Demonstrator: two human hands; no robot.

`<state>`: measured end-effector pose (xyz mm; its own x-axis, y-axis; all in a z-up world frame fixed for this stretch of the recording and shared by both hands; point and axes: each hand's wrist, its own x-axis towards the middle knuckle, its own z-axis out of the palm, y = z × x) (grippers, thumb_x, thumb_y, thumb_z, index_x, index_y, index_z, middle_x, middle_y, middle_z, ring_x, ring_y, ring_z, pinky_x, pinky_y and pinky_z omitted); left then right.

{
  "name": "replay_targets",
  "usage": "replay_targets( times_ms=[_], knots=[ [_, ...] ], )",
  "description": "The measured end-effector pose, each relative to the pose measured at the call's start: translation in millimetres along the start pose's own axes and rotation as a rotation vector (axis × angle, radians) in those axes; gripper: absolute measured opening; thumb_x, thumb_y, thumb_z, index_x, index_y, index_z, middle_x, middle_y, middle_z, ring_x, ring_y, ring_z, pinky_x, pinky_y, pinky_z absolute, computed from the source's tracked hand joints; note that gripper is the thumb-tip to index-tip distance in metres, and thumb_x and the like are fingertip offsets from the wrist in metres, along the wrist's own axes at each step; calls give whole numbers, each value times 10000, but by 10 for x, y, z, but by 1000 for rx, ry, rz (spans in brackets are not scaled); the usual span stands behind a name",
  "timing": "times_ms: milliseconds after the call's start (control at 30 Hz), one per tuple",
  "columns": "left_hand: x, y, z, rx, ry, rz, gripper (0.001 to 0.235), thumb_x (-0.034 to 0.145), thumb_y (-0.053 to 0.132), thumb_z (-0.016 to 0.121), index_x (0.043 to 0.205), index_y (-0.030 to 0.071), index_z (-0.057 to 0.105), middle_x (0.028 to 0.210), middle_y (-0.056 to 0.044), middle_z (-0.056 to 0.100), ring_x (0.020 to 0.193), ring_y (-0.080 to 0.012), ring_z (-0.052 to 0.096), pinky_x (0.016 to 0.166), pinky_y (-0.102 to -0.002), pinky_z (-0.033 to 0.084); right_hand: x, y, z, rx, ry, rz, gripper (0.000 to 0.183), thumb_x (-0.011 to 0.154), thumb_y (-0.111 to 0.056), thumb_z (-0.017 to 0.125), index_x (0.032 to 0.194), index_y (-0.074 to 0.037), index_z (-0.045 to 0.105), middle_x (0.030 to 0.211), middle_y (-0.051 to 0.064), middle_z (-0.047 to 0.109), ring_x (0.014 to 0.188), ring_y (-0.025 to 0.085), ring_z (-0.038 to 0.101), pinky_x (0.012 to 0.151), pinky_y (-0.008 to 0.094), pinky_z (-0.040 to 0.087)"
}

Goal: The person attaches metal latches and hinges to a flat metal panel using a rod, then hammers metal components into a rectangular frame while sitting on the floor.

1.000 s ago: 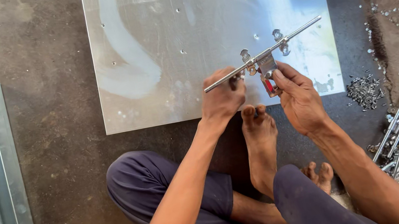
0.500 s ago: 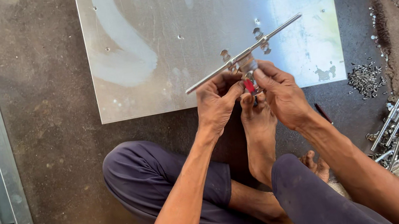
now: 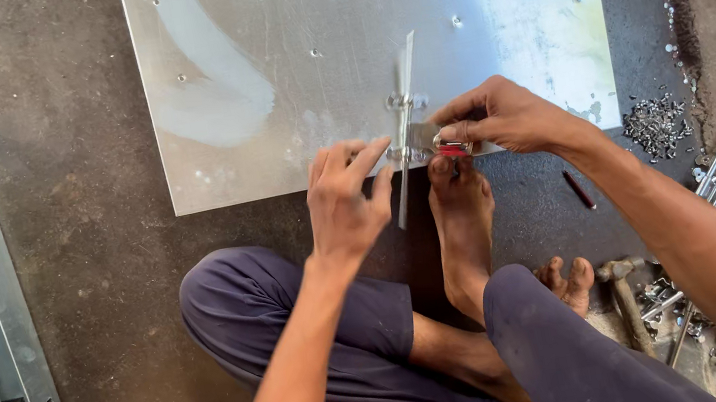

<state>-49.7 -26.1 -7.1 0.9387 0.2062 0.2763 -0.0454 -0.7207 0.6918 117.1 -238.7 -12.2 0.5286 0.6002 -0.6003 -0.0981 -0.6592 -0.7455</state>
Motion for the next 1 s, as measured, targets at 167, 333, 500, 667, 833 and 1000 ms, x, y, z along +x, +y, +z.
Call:
replay_targets(
  times_ms=[167, 333, 500, 667, 833, 1000],
  knots=[
    [136, -236, 209, 62, -118, 51, 246, 810, 235, 830, 1054, 205, 805, 1037, 8, 641, 1009, -211, 550, 940, -383, 400, -114, -157, 99, -443, 234, -320, 426, 830, -315, 794, 1219, -146, 754, 1142, 93, 687, 1041, 253, 649, 855, 382, 554],
    [83, -234, 263, 57, -89, 39, 205, 814, 238, 843, 1015, 214, 811, 1008, 34, 641, 984, -195, 547, 935, -373, 383, -174, -90, 173, -607, 273, -468, 431, 879, -231, 752, 1294, -137, 692, 1206, 92, 657, 1146, 270, 617, 922, 385, 570],
    [76, -320, 333, 51, -68, 45, 211, 809, 241, 847, 1010, 200, 802, 1011, 38, 656, 976, -183, 549, 930, -362, 378, -97, 2, 211, -602, 281, -511, 466, 845, -196, 768, 1294, -116, 672, 1208, 115, 644, 1142, 284, 613, 913, 358, 570],
    [160, -235, 258, 66, -99, 37, 198, 795, 225, 848, 983, 170, 818, 955, -3, 681, 904, -188, 566, 860, -373, 414, -51, 85, 250, -589, 320, -513, 450, 856, -103, 760, 1298, -133, 680, 1172, 86, 658, 1114, 263, 627, 950, 336, 574],
    [626, -197, 341, -232, -101, -329, 184, 839, 184, 736, 973, 59, 720, 772, -68, 735, 677, -186, 740, 629, -351, 592, -57, 103, 271, -616, 314, -507, 455, 859, -55, 745, 1303, -134, 687, 1155, 83, 656, 1075, 253, 627, 955, 336, 569],
    [1075, -306, 612, -132, -177, -305, 352, 722, 162, 795, 936, 4, 565, 592, -137, 682, 579, -277, 714, 619, -404, 574, -54, 21, 216, -540, 297, -521, 430, 836, -120, 795, 1251, -115, 683, 1132, 70, 661, 1060, 250, 622, 947, 351, 551]
  ],
)
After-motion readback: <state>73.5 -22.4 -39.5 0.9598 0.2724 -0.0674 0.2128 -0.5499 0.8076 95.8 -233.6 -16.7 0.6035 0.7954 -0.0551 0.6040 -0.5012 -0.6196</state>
